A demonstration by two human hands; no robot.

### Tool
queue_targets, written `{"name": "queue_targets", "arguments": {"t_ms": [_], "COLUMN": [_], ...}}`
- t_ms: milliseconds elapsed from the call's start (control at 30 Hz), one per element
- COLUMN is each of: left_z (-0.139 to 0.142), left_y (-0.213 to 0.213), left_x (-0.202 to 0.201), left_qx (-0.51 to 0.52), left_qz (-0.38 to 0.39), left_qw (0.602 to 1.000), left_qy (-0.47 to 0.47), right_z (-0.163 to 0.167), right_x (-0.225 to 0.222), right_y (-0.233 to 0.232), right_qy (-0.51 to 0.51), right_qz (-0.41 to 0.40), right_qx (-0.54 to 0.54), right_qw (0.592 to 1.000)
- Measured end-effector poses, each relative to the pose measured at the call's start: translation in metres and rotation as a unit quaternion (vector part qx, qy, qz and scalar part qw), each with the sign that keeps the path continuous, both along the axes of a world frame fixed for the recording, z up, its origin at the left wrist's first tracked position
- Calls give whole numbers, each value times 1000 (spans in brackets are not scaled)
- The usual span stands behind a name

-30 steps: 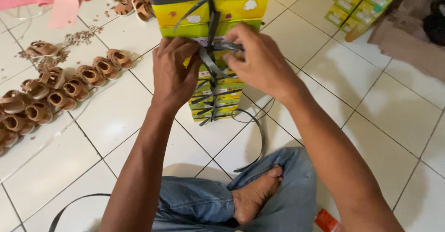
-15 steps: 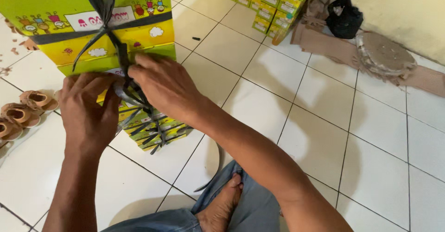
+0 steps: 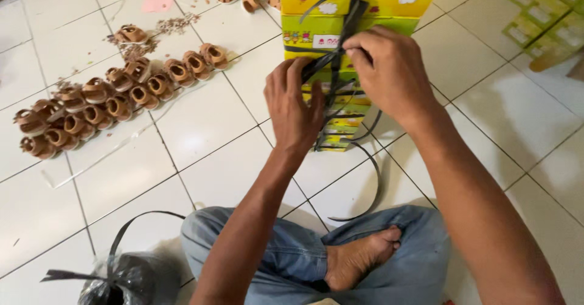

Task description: The person sits on the floor and uses a long black strap to secure a vertical stack of green and yellow boxes. They wrap the strap around the stack multiple times and tie knots to hold the boxes together.

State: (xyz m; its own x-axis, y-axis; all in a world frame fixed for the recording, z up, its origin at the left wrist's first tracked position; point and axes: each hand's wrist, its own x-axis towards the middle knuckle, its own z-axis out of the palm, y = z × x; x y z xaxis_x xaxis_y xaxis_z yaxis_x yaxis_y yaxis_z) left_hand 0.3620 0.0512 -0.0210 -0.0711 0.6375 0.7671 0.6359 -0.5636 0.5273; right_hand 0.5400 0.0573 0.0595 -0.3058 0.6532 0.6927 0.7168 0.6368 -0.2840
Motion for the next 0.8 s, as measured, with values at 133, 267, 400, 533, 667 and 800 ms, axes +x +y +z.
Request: {"name": "queue_targets", "arguments": {"t_ms": [133, 267, 400, 533, 667, 800], "left_z": [3, 9, -11, -63, -119, -160], "left_y": [12, 19, 7, -43, -86, -86], "left_x": [15, 15, -3, -35, -58, -75], "left_qx": [-11, -56, -221, -404, -443, -413], "left_qz": [24, 32, -66, -219, -226, -294], "left_qw": [999, 997, 967, 809, 775, 705], "left_qy": [22, 36, -104, -367, -389, -496], "right_z": [4, 16, 9, -49, -113, -125], "right_x": [-1, -4, -3, -15, -40, -56], "right_y": [0, -13, -47, -53, -25, -25], "right_qy": [13, 45, 144, 201, 340, 549], "right_qz": [-18, -6, 12, -52, 94, 139], "right_qx": [-24, -28, 0, -236, -314, -356], "right_qw": [999, 999, 989, 949, 882, 743]}}
